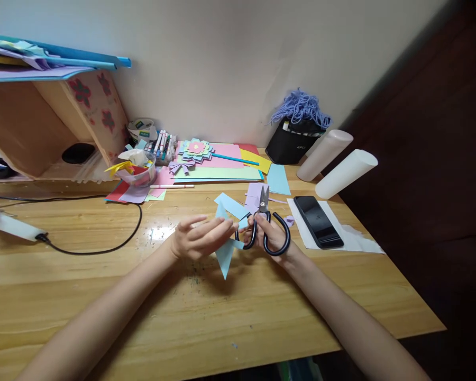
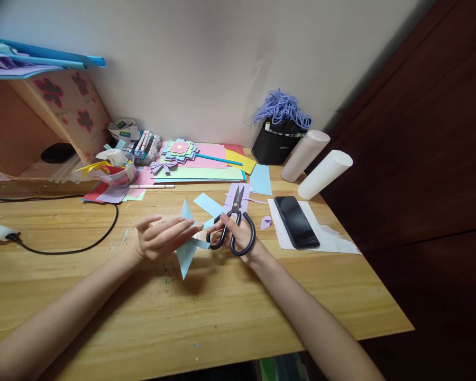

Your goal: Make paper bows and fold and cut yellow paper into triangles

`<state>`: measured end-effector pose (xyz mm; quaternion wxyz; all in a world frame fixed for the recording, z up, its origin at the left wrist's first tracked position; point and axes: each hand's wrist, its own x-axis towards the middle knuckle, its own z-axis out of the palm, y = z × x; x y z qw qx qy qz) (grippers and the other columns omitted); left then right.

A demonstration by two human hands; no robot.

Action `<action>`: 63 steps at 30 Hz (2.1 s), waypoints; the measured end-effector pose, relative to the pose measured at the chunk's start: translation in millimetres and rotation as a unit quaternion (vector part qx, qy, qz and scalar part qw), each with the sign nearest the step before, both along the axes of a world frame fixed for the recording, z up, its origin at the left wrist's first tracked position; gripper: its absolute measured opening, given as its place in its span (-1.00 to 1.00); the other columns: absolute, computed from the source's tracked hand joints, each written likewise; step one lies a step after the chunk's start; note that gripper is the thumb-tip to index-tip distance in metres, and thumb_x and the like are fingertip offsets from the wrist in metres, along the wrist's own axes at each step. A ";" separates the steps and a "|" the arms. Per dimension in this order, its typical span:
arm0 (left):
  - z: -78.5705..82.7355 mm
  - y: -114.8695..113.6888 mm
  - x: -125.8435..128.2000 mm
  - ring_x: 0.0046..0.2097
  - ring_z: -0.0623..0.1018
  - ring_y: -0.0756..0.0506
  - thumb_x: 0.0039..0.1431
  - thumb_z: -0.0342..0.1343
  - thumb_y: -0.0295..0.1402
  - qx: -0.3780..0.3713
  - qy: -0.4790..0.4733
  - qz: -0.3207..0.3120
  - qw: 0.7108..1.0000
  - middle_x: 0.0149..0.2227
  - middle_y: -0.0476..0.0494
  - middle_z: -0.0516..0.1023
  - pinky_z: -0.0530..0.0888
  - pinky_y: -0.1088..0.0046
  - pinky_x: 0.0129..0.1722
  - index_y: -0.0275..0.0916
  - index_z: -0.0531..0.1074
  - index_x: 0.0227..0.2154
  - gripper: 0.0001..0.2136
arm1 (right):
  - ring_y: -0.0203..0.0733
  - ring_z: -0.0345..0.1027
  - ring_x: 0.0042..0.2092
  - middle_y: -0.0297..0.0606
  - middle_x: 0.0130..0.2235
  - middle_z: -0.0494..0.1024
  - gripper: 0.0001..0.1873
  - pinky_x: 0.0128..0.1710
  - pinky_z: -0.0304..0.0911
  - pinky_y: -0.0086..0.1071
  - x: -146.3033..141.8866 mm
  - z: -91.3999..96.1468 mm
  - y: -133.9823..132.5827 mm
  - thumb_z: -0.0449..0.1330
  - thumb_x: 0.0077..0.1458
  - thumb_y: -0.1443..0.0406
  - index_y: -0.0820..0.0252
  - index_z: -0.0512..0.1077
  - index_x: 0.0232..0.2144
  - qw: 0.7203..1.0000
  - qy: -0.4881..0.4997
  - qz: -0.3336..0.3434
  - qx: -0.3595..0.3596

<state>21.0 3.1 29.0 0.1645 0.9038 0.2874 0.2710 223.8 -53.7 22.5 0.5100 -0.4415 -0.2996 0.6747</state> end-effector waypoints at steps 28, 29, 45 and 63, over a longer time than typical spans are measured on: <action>24.8 -10.9 35.8 -0.40 0.49 -0.06 -0.13 0.23 -0.18 -0.498 -0.143 0.069 0.852 -0.43 -0.14 0.56 0.37 0.48 -0.40 -0.32 0.50 -0.49 -0.74 | -0.29 0.36 -0.55 -0.47 -0.61 0.38 -0.57 -0.46 0.33 -0.35 3.4 -7.2 0.4 0.40 -0.29 0.25 0.18 0.18 -0.52 0.989 -0.073 -0.092 0.093; 24.1 -11.2 35.8 -0.42 0.49 -0.05 -0.13 0.23 -0.19 -0.500 -0.139 0.072 0.852 -0.45 -0.14 0.56 0.36 0.49 -0.42 -0.32 0.50 -0.50 -0.75 | -0.29 0.36 -0.55 -0.47 -0.61 0.39 -0.57 -0.46 0.34 -0.35 2.1 -8.0 -0.2 0.40 -0.28 0.24 0.18 0.17 -0.51 0.988 -0.076 -0.089 0.098; 50.9 5.0 18.5 -0.52 0.47 0.02 -0.15 0.18 -0.33 -0.400 -0.225 0.231 0.858 -0.55 -0.11 0.52 0.30 0.57 -0.57 -0.34 0.48 -0.61 -0.85 | -0.35 0.17 -0.51 -0.39 -0.51 0.19 -0.24 -0.45 0.25 -0.38 13.6 9.8 -24.1 -0.17 -0.09 -0.31 0.26 0.25 -0.30 0.916 -0.248 0.277 0.148; 43.2 -7.7 29.5 -0.55 0.39 0.05 -0.21 0.21 -0.31 -0.465 -0.203 0.176 0.843 -0.59 -0.06 0.45 0.28 0.56 -0.55 -0.35 0.43 -0.61 -0.82 | -0.34 0.18 -0.51 -0.36 -0.48 0.19 -0.21 -0.48 0.22 -0.38 5.3 12.6 -29.3 -0.23 -0.16 -0.35 0.25 0.21 -0.38 0.910 -0.247 0.302 0.138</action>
